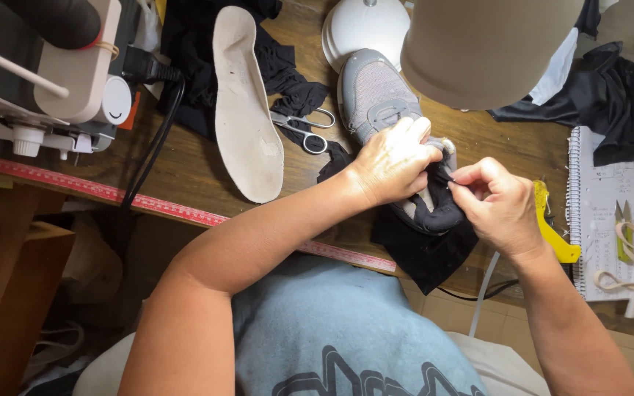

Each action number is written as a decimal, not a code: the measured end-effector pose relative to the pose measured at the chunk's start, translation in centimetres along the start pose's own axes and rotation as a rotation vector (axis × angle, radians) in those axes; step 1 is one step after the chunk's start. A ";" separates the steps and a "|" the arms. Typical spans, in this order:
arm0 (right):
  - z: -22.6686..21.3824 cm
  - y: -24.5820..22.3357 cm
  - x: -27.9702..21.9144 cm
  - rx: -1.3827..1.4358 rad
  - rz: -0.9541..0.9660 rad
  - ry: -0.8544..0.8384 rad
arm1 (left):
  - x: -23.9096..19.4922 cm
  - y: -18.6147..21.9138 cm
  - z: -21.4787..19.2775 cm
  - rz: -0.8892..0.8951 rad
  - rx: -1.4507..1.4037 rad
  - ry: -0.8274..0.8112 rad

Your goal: The person uses a yellow hot glue gun to apply adhesive to the opening of a grey sneaker and attaches a black fabric piece. They press the fabric into place and continue applying glue to secure the material around the shoe's collar.

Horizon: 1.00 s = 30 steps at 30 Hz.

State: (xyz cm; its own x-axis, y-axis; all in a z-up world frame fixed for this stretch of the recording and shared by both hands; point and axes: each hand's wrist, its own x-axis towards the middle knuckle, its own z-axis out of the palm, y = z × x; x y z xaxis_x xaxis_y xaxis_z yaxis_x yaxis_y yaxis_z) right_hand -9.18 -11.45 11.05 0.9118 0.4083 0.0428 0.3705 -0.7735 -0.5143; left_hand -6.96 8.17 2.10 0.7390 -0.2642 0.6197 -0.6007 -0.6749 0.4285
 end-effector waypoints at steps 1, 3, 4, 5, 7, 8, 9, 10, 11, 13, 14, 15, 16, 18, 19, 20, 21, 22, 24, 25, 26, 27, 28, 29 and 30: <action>0.0 -0.3 0.0 0.082 0.035 0.028 | -0.1 0.0 0.2 -0.047 -0.007 -0.062; 0.3 -0.3 0.0 0.163 0.068 0.057 | -0.3 0.2 1.1 -0.094 -0.014 -0.122; 0.6 0.0 0.1 0.208 0.064 0.079 | -0.4 0.4 1.7 -0.080 0.076 -0.100; 0.8 0.3 0.1 0.254 0.059 0.100 | -0.4 0.6 2.4 -0.068 0.166 -0.077; 0.5 -0.1 0.4 0.185 -0.083 0.088 | 0.4 2.1 1.4 -0.076 0.318 -0.097; 0.3 -0.3 0.6 0.115 -0.224 0.075 | 0.8 2.9 0.9 -0.083 0.469 -0.118; 0.8 0.1 0.3 0.115 -0.226 0.073 | 0.2 3.8 1.5 -0.085 0.471 -0.117; 1.3 0.5 0.1 0.080 -0.210 0.114 | -0.3 4.6 2.2 -0.045 0.385 0.005; 1.8 0.9 -0.1 0.047 -0.196 0.155 | -0.8 5.4 2.9 -0.004 0.302 0.126; 2.4 1.4 -0.2 0.091 -0.177 0.184 | -2.3 6.6 7.4 -0.082 0.252 -0.026; 2.6 1.7 -0.3 0.133 -0.153 0.213 | -3.0 7.2 9.7 -0.157 0.195 -0.180; 3.0 2.1 -0.4 0.135 -0.162 0.209 | -3.0 7.5 9.0 -0.163 0.201 -0.175; 3.4 2.4 -0.5 0.189 -0.124 0.243 | -2.9 7.8 8.4 -0.196 0.197 -0.133; 4.2 3.0 -0.5 0.249 -0.095 0.272 | -1.5 7.7 5.6 -0.235 0.202 -0.088; 4.5 3.2 -0.6 0.390 -0.023 0.286 | -0.1 7.5 3.6 -0.606 -0.231 -0.327; 4.9 3.5 -0.7 0.532 0.050 0.297 | 1.3 7.3 1.7 -0.963 -0.682 -0.558; 5.3 4.1 -0.5 0.534 0.049 0.289 | 1.4 7.0 2.4 -0.972 -0.681 -0.555; 5.6 4.8 -0.3 0.609 0.065 0.301 | 1.4 6.8 3.1 -1.161 -0.829 -0.498; 6.3 6.3 0.3 0.688 0.071 0.312 | 1.2 6.0 6.5 -1.346 -0.971 -0.421; 6.6 7.1 0.6 0.783 0.118 0.332 | 0.7 5.4 9.2 -1.414 -1.065 -0.308; 7.0 7.9 0.9 0.877 0.165 0.351 | 0.2 4.7 12.0 -1.477 -1.158 -0.190; 7.4 8.1 0.8 0.881 0.167 0.346 | 0.9 5.7 9.8 -1.483 -1.155 -0.188; 7.8 8.4 0.7 0.923 0.183 0.361 | 1.5 6.6 7.7 -1.520 -1.179 -0.153; 8.2 8.6 0.9 0.966 0.194 0.378 | 2.4 7.5 5.6 -1.552 -1.201 -0.114; 8.4 9.2 0.8 0.970 0.191 0.374 | 2.5 8.0 4.1 -1.553 -1.197 -0.109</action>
State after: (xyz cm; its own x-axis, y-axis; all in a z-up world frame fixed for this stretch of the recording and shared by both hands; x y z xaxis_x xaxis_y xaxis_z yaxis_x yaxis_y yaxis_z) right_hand -6.55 -14.19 -0.90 0.9977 0.0172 0.0652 0.0656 -0.0231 -0.9976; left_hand -8.67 -0.66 4.37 0.7264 -0.0676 -0.6839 0.6485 0.3967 0.6497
